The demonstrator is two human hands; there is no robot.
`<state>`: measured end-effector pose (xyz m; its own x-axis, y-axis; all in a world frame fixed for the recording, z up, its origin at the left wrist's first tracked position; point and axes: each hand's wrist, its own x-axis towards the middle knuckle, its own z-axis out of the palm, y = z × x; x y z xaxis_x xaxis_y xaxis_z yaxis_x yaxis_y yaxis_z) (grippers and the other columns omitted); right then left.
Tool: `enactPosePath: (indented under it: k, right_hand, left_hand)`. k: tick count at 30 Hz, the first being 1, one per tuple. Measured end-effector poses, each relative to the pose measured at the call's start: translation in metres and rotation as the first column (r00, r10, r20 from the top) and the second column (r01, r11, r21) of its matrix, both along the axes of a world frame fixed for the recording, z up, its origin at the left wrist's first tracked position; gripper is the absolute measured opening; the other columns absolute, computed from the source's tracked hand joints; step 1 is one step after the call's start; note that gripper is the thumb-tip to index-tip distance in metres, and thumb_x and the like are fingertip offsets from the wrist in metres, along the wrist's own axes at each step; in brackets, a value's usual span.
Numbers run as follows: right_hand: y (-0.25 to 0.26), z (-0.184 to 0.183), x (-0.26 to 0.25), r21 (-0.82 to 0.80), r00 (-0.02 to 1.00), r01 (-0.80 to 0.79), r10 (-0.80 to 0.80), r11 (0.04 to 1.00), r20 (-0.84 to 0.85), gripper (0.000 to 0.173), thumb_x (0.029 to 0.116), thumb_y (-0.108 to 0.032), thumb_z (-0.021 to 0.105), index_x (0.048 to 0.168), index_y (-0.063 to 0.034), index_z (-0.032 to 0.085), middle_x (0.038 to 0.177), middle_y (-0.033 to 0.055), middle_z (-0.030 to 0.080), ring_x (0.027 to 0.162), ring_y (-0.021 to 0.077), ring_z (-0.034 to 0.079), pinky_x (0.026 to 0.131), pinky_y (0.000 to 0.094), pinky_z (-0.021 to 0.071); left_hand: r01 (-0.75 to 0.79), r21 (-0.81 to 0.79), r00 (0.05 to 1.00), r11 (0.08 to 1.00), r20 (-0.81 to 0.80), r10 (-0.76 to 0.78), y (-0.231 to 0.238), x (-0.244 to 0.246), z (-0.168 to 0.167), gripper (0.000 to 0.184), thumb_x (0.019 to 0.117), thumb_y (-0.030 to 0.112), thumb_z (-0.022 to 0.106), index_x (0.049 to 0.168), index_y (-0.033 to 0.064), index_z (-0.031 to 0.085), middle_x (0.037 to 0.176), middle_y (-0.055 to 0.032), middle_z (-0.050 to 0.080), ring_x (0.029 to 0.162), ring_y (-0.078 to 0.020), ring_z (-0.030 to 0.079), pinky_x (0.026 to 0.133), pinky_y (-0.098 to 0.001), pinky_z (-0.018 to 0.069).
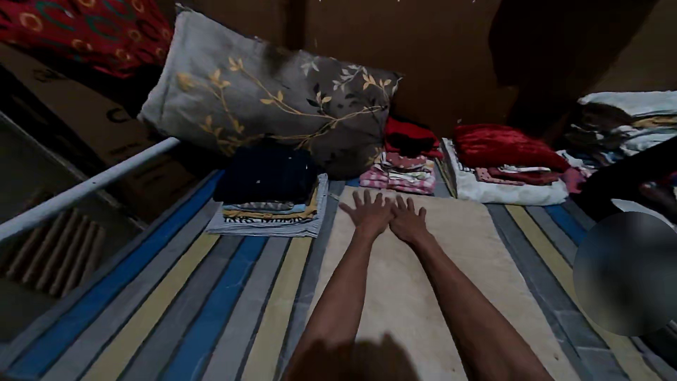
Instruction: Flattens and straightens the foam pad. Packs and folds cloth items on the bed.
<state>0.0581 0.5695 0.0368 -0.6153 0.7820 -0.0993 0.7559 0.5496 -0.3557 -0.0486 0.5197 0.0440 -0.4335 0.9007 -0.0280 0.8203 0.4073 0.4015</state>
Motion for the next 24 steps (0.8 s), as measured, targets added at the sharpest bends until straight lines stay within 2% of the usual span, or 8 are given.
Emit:
enactPosePath:
  k: [5,8,12,15,18,19,22,24]
  right_hand:
    - [-0.005,-0.008,0.003,0.000,0.995,0.003,-0.003,1.000,-0.099,0.055,0.1100,-0.043,0.039,0.159,-0.0173,0.040,0.170,0.0179,0.019,0.158,0.0423,0.008,0.119,0.0735,0.0003]
    - [0.012,-0.014,0.020,0.018,0.992,0.026,-0.024,1.000,-0.121,0.059,0.1085,-0.053,0.036,0.160,-0.0261,0.038,0.170,0.0112,0.024,0.158,0.0384,0.011,0.119,0.0751,-0.0007]
    - [0.053,-0.027,0.088,0.026,0.967,0.220,-0.215,0.975,-0.135,0.061,0.1079,-0.056,0.034,0.161,-0.0258,0.037,0.170,0.0111,0.024,0.158,0.0403,0.010,0.117,0.0782,-0.0018]
    - [0.069,-0.036,0.142,0.018,0.917,0.377,-0.371,0.926,-0.147,0.063,0.1070,-0.058,0.036,0.162,-0.0275,0.034,0.171,0.0088,0.021,0.158,0.0423,0.008,0.115,0.0807,-0.0006]
    - [0.064,-0.033,0.161,-0.057,0.875,0.460,-0.463,0.886,-0.139,0.065,0.1070,-0.059,0.034,0.164,-0.0292,0.027,0.173,0.0133,0.011,0.157,0.0474,0.006,0.114,0.0814,0.0045]
    - [0.062,-0.032,0.161,-0.064,0.863,0.480,-0.484,0.875,-0.147,0.065,0.1067,-0.060,0.035,0.164,-0.0294,0.027,0.172,0.0151,0.012,0.156,0.0477,0.008,0.114,0.0807,0.0066]
    - [0.052,-0.025,0.153,-0.056,0.832,0.523,-0.523,0.851,-0.183,0.066,0.1067,-0.057,0.039,0.162,-0.0228,0.033,0.166,0.0259,0.026,0.151,0.0514,0.022,0.114,0.0784,0.0158]
    - [0.047,-0.017,0.149,-0.024,0.811,0.556,-0.549,0.830,-0.201,0.063,0.1068,-0.052,0.044,0.159,-0.0164,0.040,0.154,0.0331,0.041,0.142,0.0558,0.036,0.108,0.0770,0.0300]
  left_hand:
    - [0.054,-0.048,0.998,0.997,-0.041,-0.056,-0.010,-0.009,-0.008,0.061,0.1088,0.055,0.033,0.162,0.0255,0.034,0.171,-0.0171,0.017,0.155,-0.0530,0.002,0.106,-0.0887,0.0000]
    - [0.009,-0.011,0.999,1.000,-0.034,-0.009,-0.017,-0.019,-0.008,0.066,0.1065,0.061,0.033,0.161,0.0240,0.036,0.171,-0.0169,0.018,0.156,-0.0511,0.003,0.108,-0.0872,-0.0019]
    - [-0.017,-0.011,0.999,1.000,-0.049,0.016,-0.015,-0.022,-0.010,0.067,0.1064,0.061,0.033,0.162,0.0235,0.035,0.171,-0.0147,0.017,0.156,-0.0497,0.002,0.107,-0.0878,-0.0006]
    - [-0.011,-0.033,0.998,0.999,-0.059,0.010,-0.013,-0.022,-0.010,0.067,0.1071,0.060,0.033,0.162,0.0219,0.034,0.171,-0.0164,0.016,0.156,-0.0511,0.003,0.106,-0.0879,0.0022]
    - [-0.014,-0.045,0.998,0.999,-0.068,0.011,-0.012,-0.023,-0.011,0.067,0.1072,0.060,0.032,0.163,0.0220,0.032,0.172,-0.0161,0.014,0.156,-0.0506,0.003,0.107,-0.0874,0.0033]
    - [-0.018,-0.046,0.998,0.999,-0.068,0.015,-0.011,-0.023,-0.012,0.067,0.1069,0.060,0.032,0.163,0.0227,0.033,0.172,-0.0151,0.015,0.156,-0.0500,0.003,0.107,-0.0873,0.0040]
    - [-0.030,-0.018,0.999,0.999,-0.042,0.029,-0.014,-0.027,-0.012,0.066,0.1068,0.060,0.033,0.162,0.0233,0.035,0.171,-0.0153,0.016,0.156,-0.0502,0.003,0.106,-0.0876,0.0050]
    - [-0.048,0.049,0.999,0.998,0.024,0.047,-0.018,-0.031,-0.008,0.064,0.1077,0.057,0.035,0.159,0.0195,0.040,0.170,-0.0223,0.015,0.155,-0.0527,0.006,0.108,-0.0862,0.0063]
